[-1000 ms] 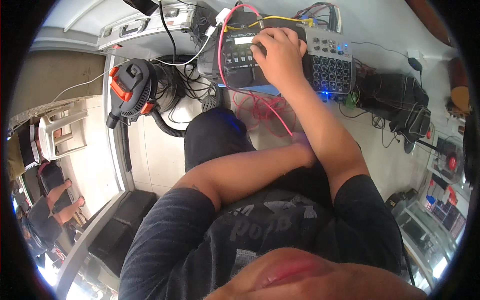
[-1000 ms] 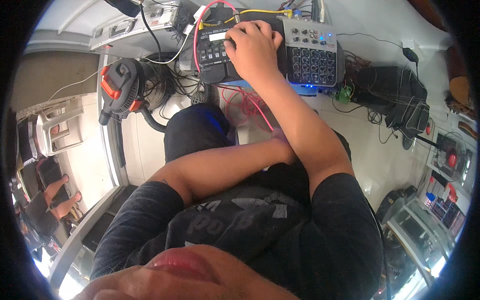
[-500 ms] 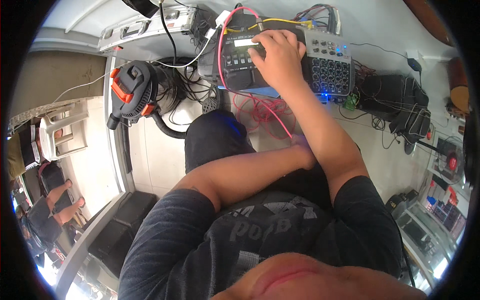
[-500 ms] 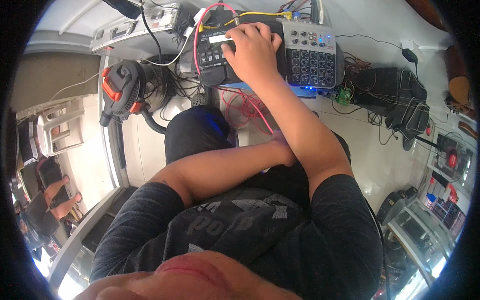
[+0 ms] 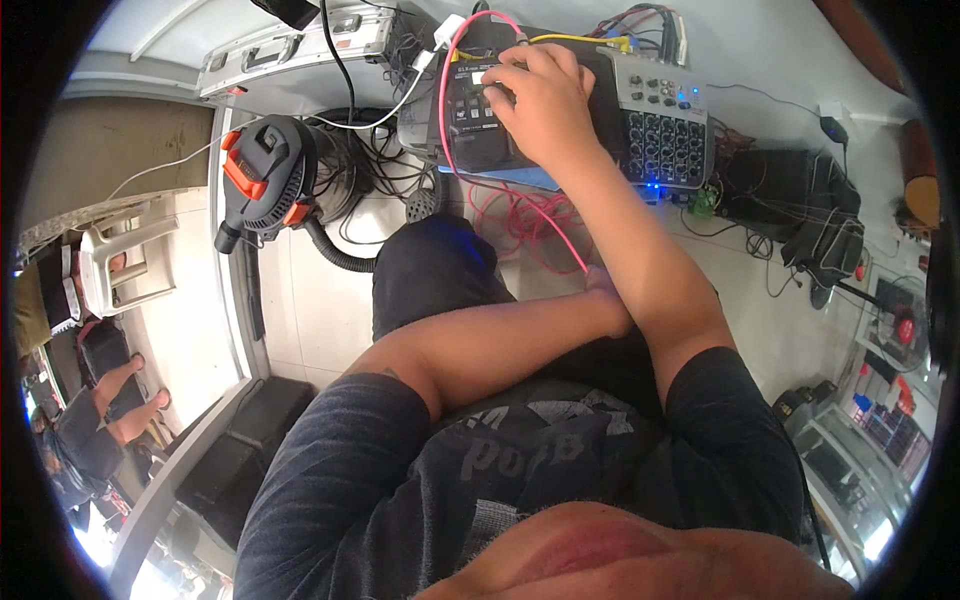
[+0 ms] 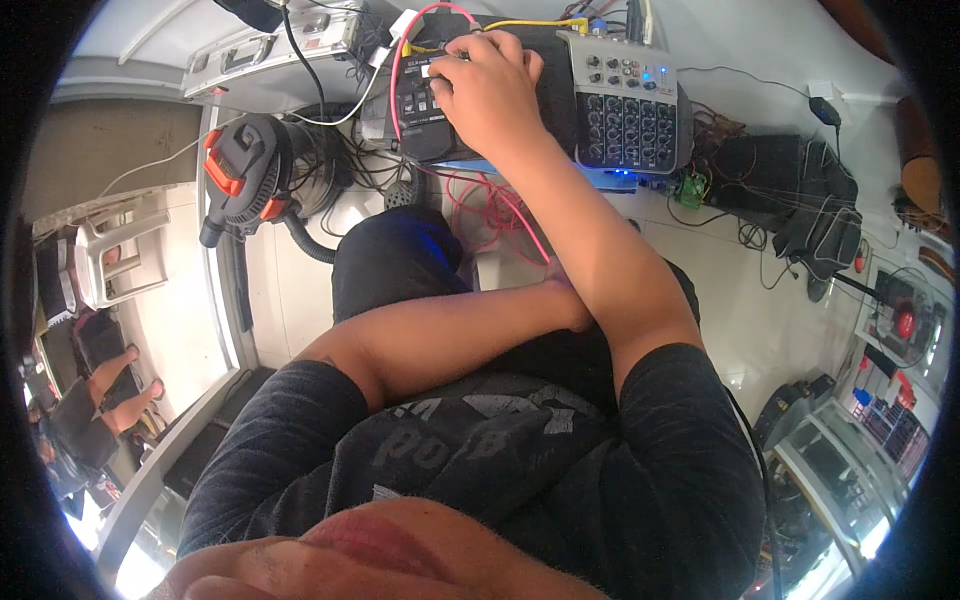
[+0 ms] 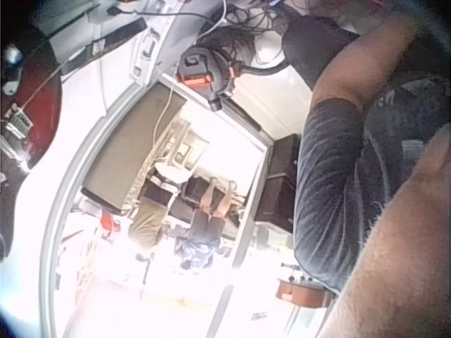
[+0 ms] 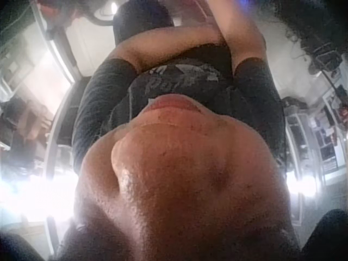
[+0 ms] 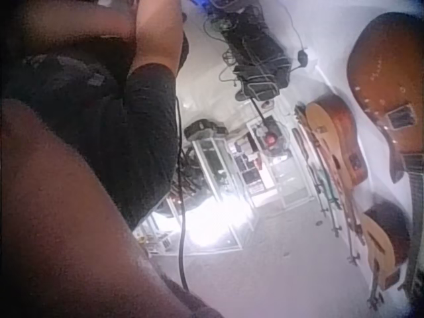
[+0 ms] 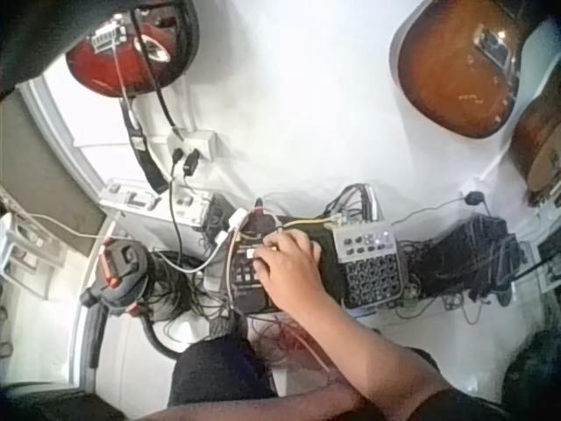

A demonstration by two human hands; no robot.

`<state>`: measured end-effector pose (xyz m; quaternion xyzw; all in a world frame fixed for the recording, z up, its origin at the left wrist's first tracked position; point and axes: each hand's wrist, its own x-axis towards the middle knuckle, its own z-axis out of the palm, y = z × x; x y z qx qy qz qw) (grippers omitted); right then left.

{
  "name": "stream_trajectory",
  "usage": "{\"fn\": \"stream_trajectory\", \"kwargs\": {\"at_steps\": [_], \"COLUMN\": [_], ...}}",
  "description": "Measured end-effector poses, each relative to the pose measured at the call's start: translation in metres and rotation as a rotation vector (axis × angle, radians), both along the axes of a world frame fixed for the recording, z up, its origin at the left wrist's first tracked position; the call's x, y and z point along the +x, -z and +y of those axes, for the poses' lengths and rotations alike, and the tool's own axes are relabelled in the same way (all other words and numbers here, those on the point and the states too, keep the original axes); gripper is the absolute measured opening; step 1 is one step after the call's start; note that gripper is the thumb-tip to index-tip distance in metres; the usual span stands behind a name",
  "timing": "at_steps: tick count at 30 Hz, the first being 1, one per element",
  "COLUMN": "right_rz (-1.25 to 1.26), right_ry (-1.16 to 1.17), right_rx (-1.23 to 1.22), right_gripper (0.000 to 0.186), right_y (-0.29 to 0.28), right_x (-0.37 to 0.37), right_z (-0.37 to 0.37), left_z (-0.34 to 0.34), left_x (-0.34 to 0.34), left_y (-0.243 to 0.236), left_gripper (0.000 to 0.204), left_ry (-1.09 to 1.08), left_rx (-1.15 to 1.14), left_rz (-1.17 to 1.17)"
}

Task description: The person turns knobs and presses buttons on an audio processor and a mixer, while holding an audio cable and connecting it to the devices.

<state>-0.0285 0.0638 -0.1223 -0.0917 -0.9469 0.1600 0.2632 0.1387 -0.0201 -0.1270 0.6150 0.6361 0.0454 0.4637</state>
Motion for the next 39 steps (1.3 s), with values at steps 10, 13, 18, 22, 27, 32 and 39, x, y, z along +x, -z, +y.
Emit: {"fn": "stream_trajectory", "kwargs": {"at_steps": [10,13,18,22,27,32,39], "right_rz": [0.003,0.052,0.013,0.01,0.012,0.02,0.028], "right_ry": [0.051,0.092,0.086,0.069,0.064,0.08,0.082], "right_rx": [-0.031,-0.077,-0.064,-0.039,-0.042,-0.084,-0.075], "right_gripper": [0.026,0.032,0.029,0.021,0.018,0.027,0.041], "right_y": [-0.001,-0.001,-0.002,0.0,-0.002,-0.001,-0.002], "right_x": [-0.007,-0.007,-0.006,-0.004,-0.004,-0.006,-0.004], "right_z": [-0.003,0.0,-0.001,-0.001,-0.003,-0.002,-0.004], "left_z": [0.001,0.004,0.002,0.003,0.003,0.004,0.006], "left_x": [0.011,0.003,0.007,0.012,0.018,0.019,0.013], "left_y": [0.024,0.013,0.02,0.029,0.043,0.044,0.034], "left_gripper": [0.063,0.063,0.062,0.063,0.066,0.068,0.064], "left_ry": [-0.075,0.009,-0.03,-0.003,0.008,-0.017,0.011], "left_rx": [0.068,-0.002,0.019,0.037,0.068,0.082,0.037], "left_rz": [-0.021,-0.036,-0.041,-0.019,0.002,-0.01,-0.024]}}
